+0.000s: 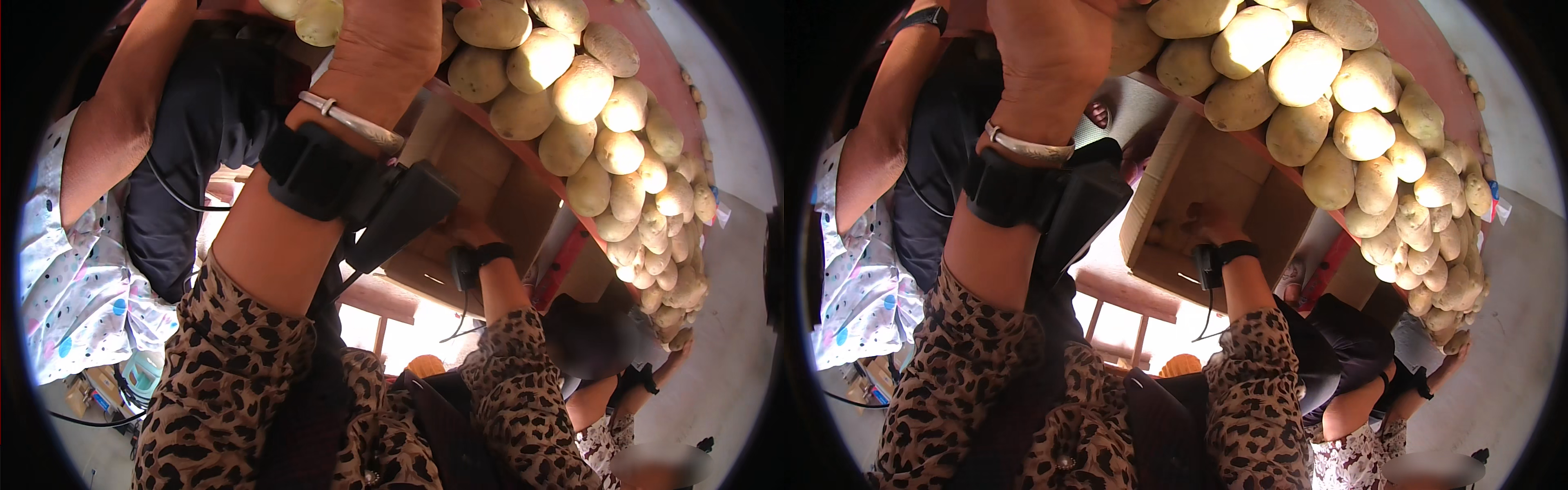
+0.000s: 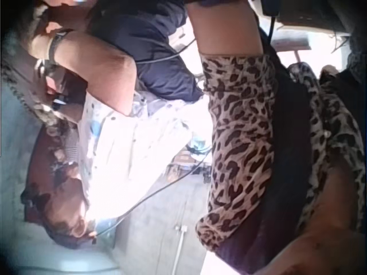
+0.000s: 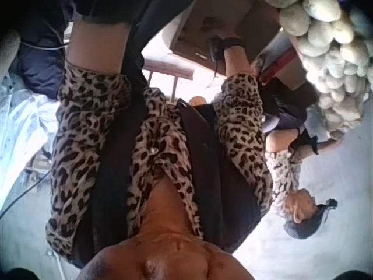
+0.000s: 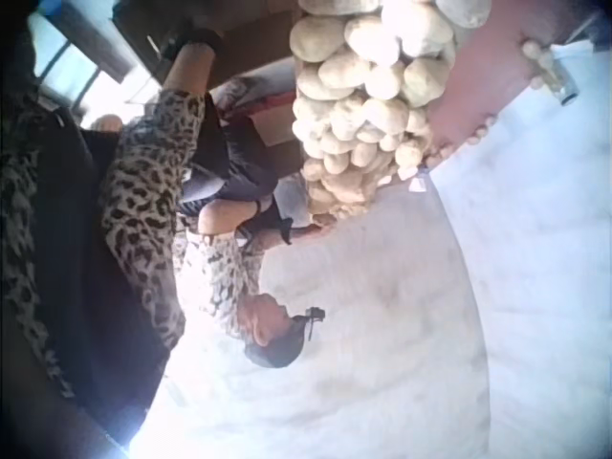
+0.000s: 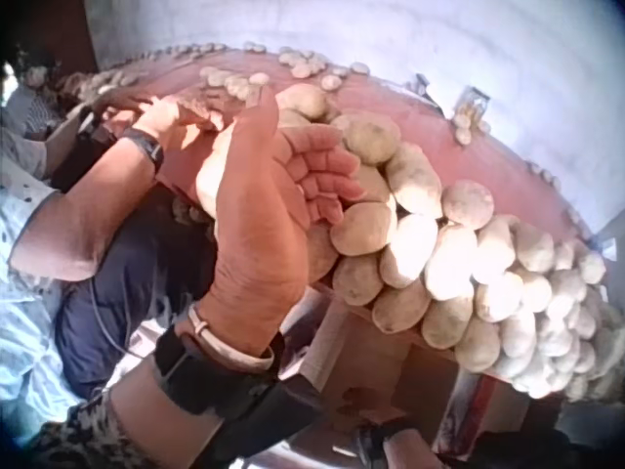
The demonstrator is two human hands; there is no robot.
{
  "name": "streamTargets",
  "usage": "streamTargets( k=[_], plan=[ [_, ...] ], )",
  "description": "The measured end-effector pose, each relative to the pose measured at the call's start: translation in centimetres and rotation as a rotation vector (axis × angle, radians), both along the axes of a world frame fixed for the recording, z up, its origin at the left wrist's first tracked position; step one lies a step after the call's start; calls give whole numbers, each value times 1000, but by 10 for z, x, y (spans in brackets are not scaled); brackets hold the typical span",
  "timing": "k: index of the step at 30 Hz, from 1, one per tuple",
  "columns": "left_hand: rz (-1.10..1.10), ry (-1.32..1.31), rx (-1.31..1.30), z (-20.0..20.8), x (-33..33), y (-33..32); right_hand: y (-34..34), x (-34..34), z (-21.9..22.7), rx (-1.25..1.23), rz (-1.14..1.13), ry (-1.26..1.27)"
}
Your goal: Sorting potatoes on a long table and placing selected ones into a cardboard box.
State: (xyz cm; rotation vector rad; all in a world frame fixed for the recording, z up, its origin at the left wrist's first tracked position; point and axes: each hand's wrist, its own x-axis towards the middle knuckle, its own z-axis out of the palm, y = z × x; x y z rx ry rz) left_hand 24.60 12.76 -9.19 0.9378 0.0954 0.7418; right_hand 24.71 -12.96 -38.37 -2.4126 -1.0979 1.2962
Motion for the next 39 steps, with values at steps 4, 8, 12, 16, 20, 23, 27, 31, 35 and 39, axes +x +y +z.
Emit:
streamTargets(
  k=[4,8,12,16,20,23,27,31,35,39],
  plan=[
    [49,106,30,6,-6,-4,10,-29,-62,46,-113,254],
    [-53,-33,80,-2,-11,1,36,-54,-67,187,-68,166],
    [-57,11,89,12,1,-5,51,-61,-80,182,-148,1],
    [-8,172,39,13,0,-5,64,-57,-83,148,-252,178],
    [105,214,375,-4,2,-8,53,-65,-132,286,-276,159],
    [-14,140,219,4,4,-15,30,-63,-186,363,-424,-17],
    [24,186,198,1,-5,-10,54,-77,-145,159,-655,44],
    [65,177,255,6,-8,-3,74,-65,-62,105,-640,119],
    [20,146,229,4,6,-18,44,-58,-115,140,-579,42],
    [47,155,255,2,-3,-7,65,-67,-104,140,-528,103]
  ],
)
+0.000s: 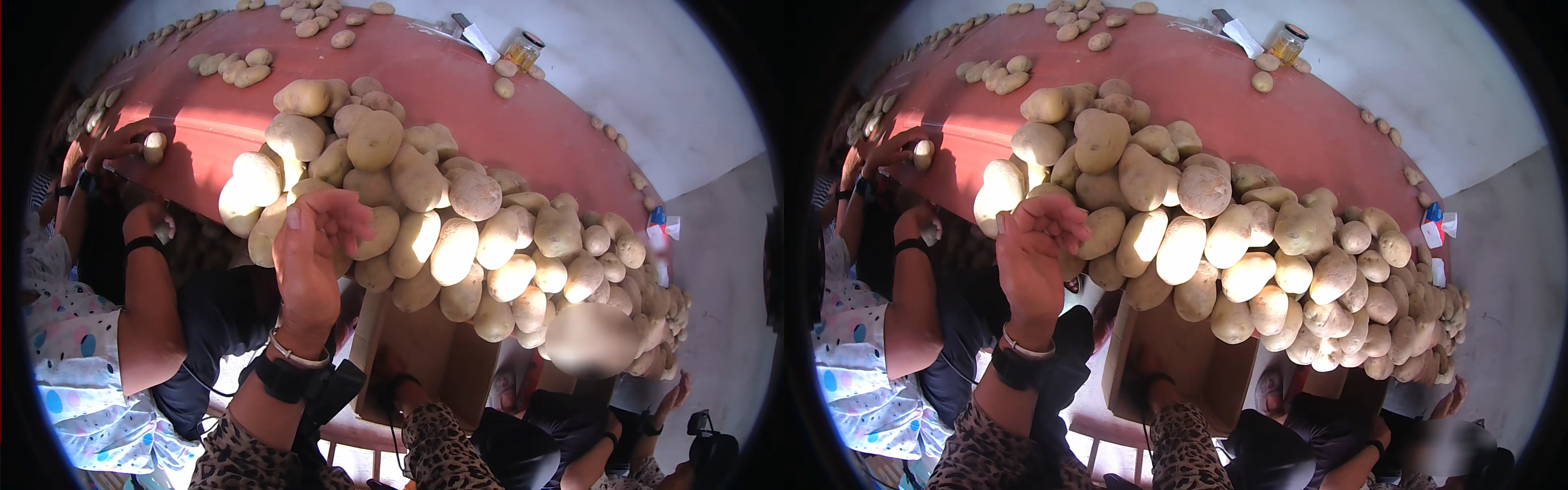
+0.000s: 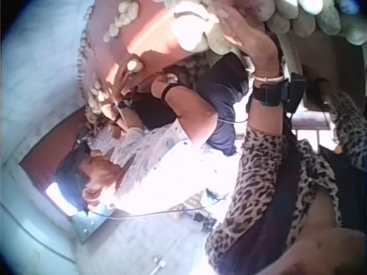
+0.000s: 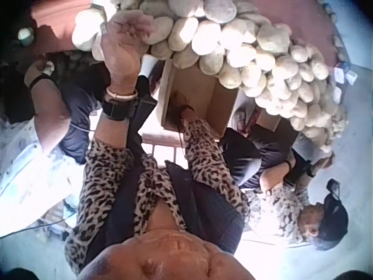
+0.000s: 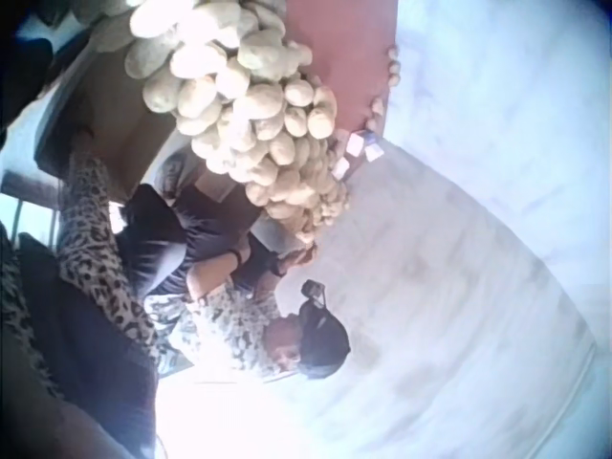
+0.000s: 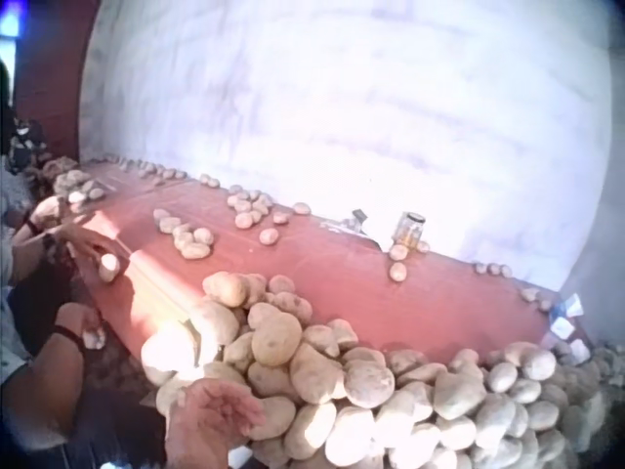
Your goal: Sorting potatoes on a long table and placing selected ones into a cardboard box.
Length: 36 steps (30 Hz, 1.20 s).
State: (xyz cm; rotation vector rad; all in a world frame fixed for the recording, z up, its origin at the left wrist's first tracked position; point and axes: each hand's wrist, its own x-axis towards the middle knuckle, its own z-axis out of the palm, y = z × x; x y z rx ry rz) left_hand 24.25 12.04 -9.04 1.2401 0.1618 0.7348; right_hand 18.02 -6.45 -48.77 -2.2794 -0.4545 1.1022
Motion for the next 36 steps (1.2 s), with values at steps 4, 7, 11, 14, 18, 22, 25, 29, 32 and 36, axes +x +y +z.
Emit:
streamTargets(
  k=[4,7,11,14,18,22,25,29,32,36],
  plan=[
    [3,20,-41,-1,2,-8,-15,8,26,32,-65,36],
    [-25,2,-21,-3,4,-12,-16,5,43,-18,-89,7],
    [-21,10,-32,0,-1,-9,4,2,47,240,17,102],
    [-21,15,-25,0,2,-11,7,2,15,185,43,77],
    [-26,48,38,-3,4,-13,1,-1,-16,143,-9,54],
    [-21,20,15,2,4,-13,-12,-3,-15,160,-70,64],
    [-31,-4,24,0,4,-13,-32,5,7,203,-242,142],
    [-12,13,59,0,2,-13,-37,25,112,298,-362,462],
    [-53,4,25,-3,11,-21,-58,36,162,411,-57,197],
    [-28,-6,13,1,7,-15,-50,45,302,550,-209,461]
  ],
)
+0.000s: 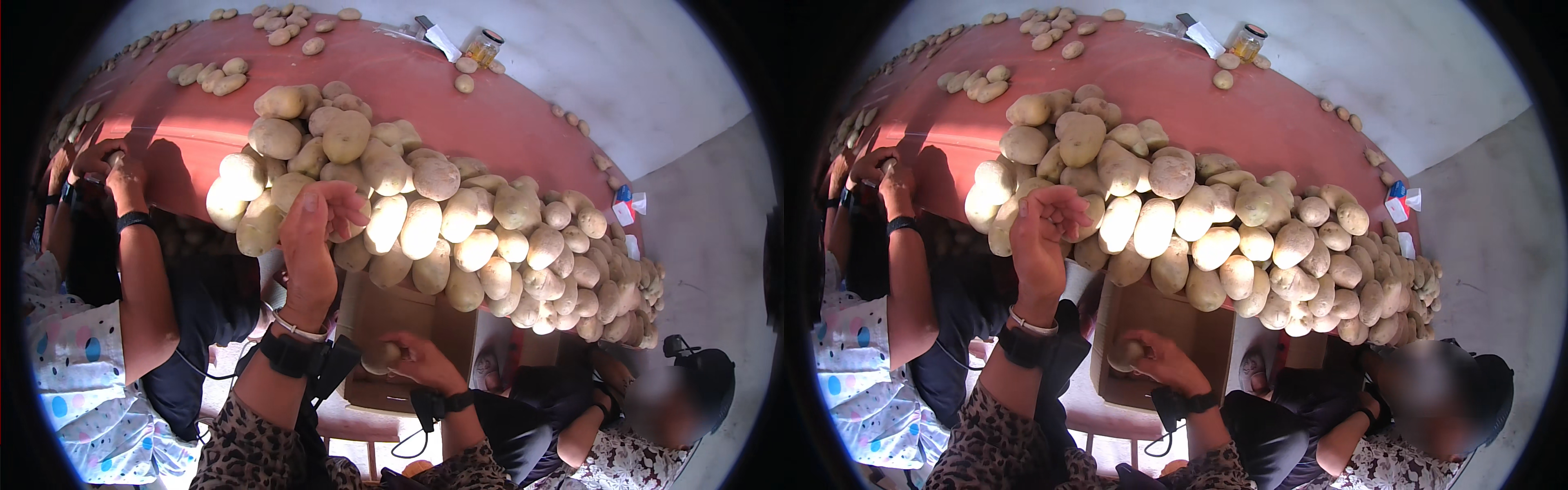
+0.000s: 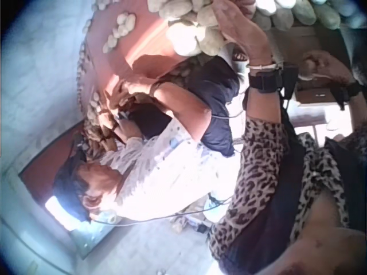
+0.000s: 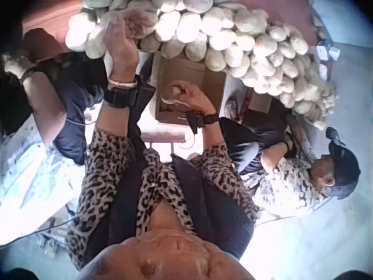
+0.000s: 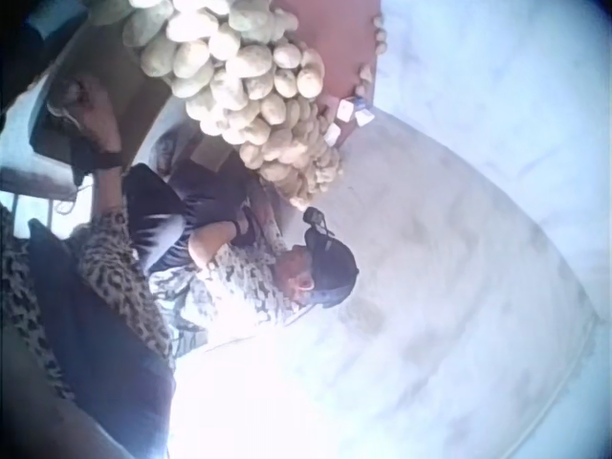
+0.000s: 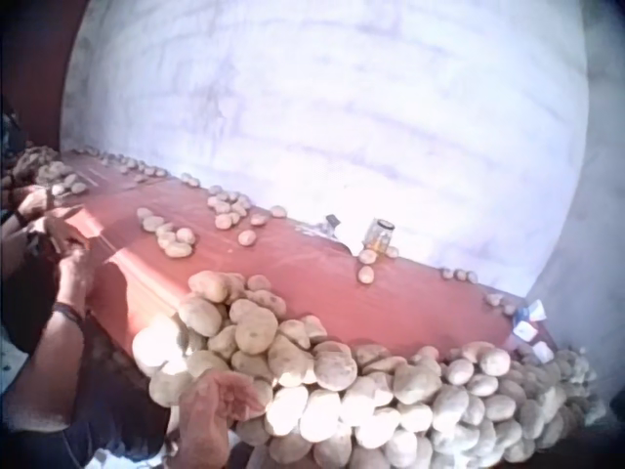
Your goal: Sorting potatoes on a long table and placing selected ones into a cardboard box.
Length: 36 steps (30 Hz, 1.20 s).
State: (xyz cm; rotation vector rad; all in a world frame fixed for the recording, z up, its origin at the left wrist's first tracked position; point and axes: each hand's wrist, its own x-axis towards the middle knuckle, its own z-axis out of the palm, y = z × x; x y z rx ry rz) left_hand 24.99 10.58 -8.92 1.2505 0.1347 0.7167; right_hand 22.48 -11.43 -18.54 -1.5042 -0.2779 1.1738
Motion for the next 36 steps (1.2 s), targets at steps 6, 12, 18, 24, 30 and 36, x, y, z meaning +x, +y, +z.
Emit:
streamTargets(
  k=[6,12,18,24,30,36],
  plan=[
    [-3,-32,18,-2,0,1,-10,29,98,423,-696,-978],
    [-5,-28,-7,-2,-2,-2,-5,82,108,-474,-273,-1751],
    [27,3,-3,-5,0,3,-7,60,104,-102,-541,-1343],
    [-56,16,-219,5,14,3,2,33,85,-114,144,-730],
    [-6,33,-60,7,6,-2,-1,33,-122,-488,605,-720],
    [44,99,75,13,-2,-2,37,-13,-169,-583,830,-526]
  ],
)
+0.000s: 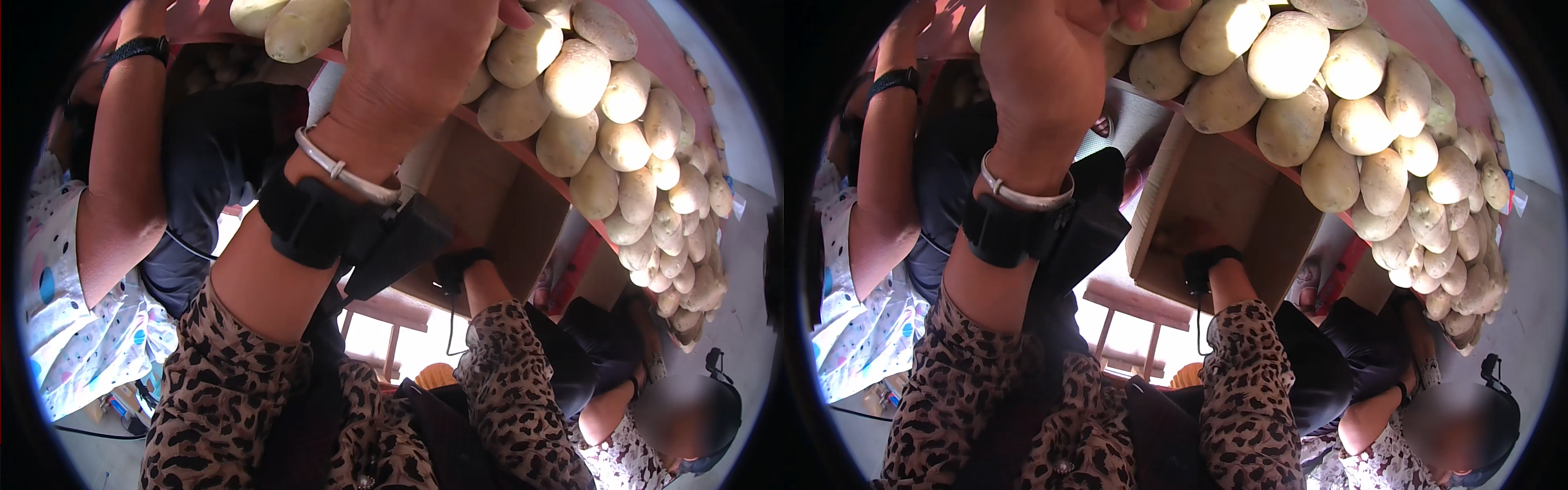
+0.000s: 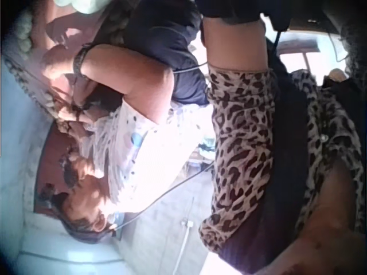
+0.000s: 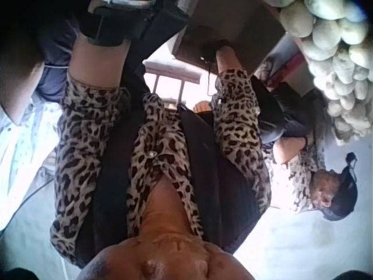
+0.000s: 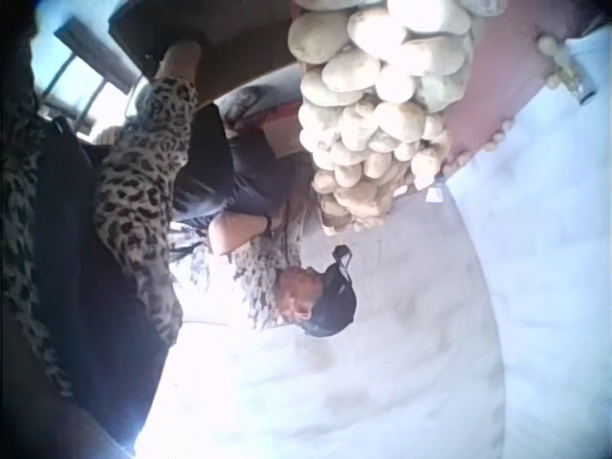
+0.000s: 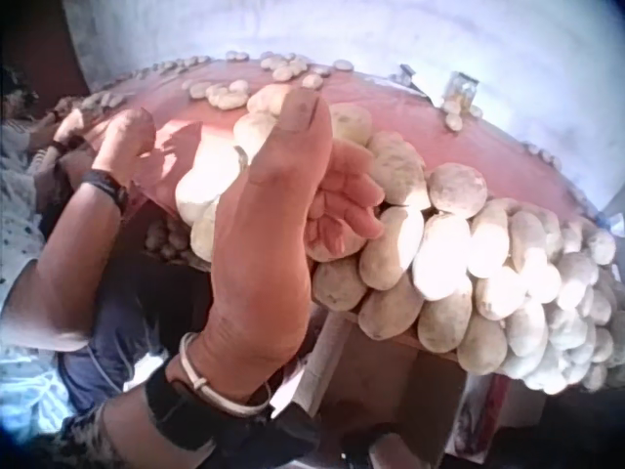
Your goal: Sorting potatoes on a long table and placing selected ones into a cardboard box.
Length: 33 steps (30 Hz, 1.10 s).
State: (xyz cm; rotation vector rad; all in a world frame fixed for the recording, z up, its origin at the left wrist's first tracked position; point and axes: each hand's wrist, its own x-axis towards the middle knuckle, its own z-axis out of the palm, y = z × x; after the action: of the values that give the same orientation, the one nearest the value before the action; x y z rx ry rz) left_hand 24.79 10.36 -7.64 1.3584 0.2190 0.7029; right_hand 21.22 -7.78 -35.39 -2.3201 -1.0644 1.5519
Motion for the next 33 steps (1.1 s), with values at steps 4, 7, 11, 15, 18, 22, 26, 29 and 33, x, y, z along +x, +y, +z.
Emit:
streamTargets(
  k=[4,7,11,15,18,22,26,29,33],
  plan=[
    [-20,17,-33,4,1,-7,-17,-22,-91,147,81,-201],
    [-68,29,311,-14,-3,9,17,-47,-96,-3,37,-45],
    [-55,-114,164,-27,-6,0,-2,-37,-110,24,-115,36],
    [-73,-130,130,-25,-6,3,-5,-20,-88,119,-83,-15],
    [-109,-139,180,-23,-2,-3,-20,-20,-93,275,-132,-42],
    [-141,-122,215,-20,-10,0,-16,-4,-34,522,-430,174],
    [-235,-119,118,-21,-7,-11,-28,20,55,262,-508,207],
    [-264,-89,81,-14,-5,-17,-48,21,62,376,-718,388],
    [-419,-105,16,-25,-2,-11,-55,13,129,856,-910,702]
  ],
)
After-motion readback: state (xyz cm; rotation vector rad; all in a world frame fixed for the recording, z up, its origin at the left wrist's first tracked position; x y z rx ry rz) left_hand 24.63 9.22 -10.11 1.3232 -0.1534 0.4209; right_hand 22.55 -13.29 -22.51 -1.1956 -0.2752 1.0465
